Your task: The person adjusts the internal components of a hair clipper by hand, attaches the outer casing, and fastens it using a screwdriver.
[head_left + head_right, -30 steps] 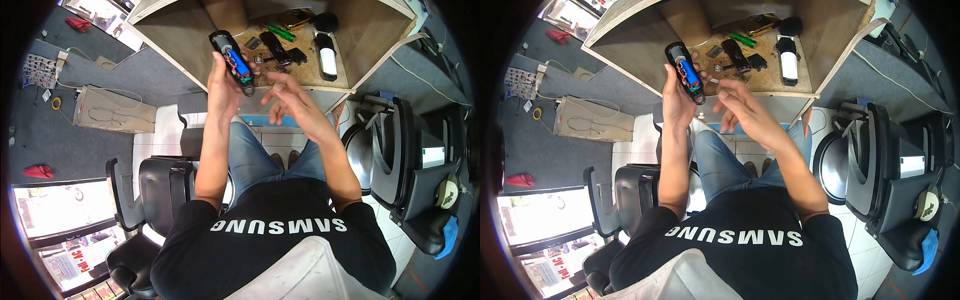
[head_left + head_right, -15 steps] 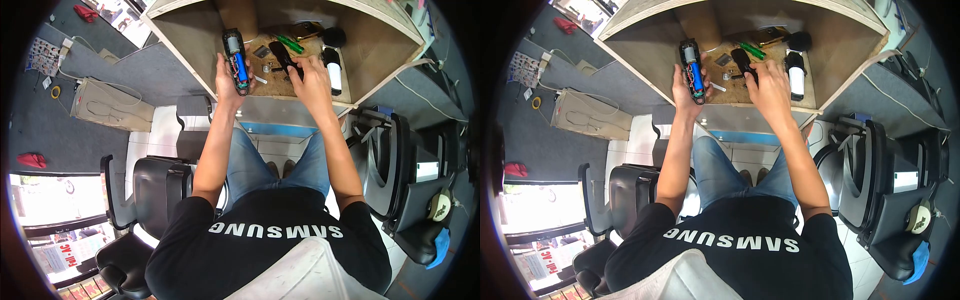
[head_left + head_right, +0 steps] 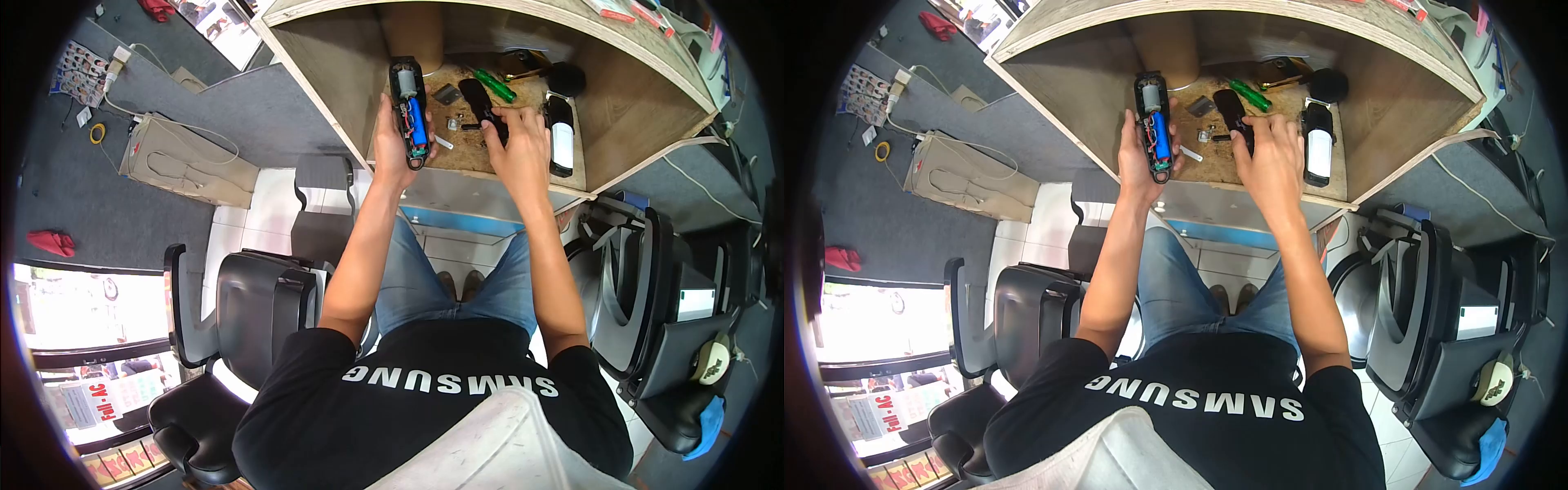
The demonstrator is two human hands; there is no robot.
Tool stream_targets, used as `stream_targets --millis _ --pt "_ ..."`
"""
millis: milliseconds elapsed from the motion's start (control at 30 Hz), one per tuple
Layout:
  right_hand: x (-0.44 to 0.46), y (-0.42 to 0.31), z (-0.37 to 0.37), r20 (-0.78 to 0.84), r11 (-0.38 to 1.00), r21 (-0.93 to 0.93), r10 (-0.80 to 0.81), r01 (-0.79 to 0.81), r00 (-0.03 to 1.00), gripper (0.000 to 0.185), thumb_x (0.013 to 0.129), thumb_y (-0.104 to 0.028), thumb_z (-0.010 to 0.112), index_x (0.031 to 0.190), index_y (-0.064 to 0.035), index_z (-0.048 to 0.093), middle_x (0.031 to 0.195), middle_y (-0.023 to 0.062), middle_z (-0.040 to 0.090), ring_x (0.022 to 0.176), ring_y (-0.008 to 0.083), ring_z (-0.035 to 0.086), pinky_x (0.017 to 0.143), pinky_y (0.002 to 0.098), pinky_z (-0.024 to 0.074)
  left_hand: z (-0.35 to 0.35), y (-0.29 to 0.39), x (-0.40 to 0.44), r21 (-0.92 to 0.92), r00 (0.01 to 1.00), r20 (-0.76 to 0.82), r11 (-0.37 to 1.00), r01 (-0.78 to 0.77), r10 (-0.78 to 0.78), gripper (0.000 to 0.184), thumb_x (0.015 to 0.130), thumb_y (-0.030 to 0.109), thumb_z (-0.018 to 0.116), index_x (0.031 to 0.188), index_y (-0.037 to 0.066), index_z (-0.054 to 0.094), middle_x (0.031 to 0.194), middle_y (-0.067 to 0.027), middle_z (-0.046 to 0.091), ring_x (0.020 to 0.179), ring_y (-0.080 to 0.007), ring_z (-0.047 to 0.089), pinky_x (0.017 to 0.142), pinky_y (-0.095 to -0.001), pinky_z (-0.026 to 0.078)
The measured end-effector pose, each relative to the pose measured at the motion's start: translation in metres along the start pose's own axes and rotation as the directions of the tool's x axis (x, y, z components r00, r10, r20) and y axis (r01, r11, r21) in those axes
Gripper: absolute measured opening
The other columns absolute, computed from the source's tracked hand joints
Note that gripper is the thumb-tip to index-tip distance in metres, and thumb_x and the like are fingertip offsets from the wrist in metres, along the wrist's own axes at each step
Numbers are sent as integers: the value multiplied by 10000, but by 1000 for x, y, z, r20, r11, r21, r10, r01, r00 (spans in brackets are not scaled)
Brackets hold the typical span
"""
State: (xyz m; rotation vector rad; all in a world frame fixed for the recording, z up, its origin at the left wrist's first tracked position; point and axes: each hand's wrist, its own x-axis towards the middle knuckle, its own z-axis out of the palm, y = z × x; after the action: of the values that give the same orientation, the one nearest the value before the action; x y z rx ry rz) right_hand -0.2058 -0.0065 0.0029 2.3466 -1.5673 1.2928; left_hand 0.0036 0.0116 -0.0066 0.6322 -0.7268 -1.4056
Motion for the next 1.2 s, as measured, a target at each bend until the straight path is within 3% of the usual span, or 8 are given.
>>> stream_targets --millis 300,600,800,1000,1100,1200 --pt "2 -2 3 28 993 -109 -36 39 999 335 863 -227 820 1110 -15 739 996 142 674 992 335 617 874 451 468 3 -2 -1 25 999 -43 1000 10 -9 731 1133 634 247 1482 72 557 886 -20 606 652 -132 596 510 -317 522" --pt "26 -5 14 129 974 -224 -8 37 992 342 817 -228 807 991 42 692 981 233 706 980 396 667 874 495 509 4 -2 0 74 998 -62 997 33 -29 762 1130 633 236 1524 56 541 873 -10 633 668 -123 603 497 -302 517" --pt "29 5 19 93 981 -189 57 -39 994 443 815 -239 784 1102 88 707 995 285 717 991 446 697 892 519 544 6 -1 -1 105 992 -118 993 59 -46 736 1138 613 234 1511 64 553 865 -17 631 658 -127 604 498 -312 523" --pt "31 6 5 81 973 105 199 -207 977 518 819 -220 782 1237 78 714 1009 287 730 952 452 732 880 495 590 5 -3 -1 120 992 -122 992 41 -26 732 1139 616 242 1489 62 567 857 -21 631 637 -127 604 491 -314 523" --pt "26 -1 -3 72 932 219 281 -290 957 494 839 -202 800 1246 66 719 1018 238 748 929 325 762 857 421 602 6 -4 0 127 986 -162 990 54 -33 743 1135 628 251 1481 54 570 848 -22 632 626 -128 608 483 -318 521" --pt "16 -19 -3 174 688 582 416 -433 893 442 865 -126 805 1253 65 719 1012 176 748 889 205 739 819 338 594 6 -4 1 123 984 -178 991 44 -21 755 1129 646 256 1418 40 600 835 -23 631 616 -134 617 479 -322 522"
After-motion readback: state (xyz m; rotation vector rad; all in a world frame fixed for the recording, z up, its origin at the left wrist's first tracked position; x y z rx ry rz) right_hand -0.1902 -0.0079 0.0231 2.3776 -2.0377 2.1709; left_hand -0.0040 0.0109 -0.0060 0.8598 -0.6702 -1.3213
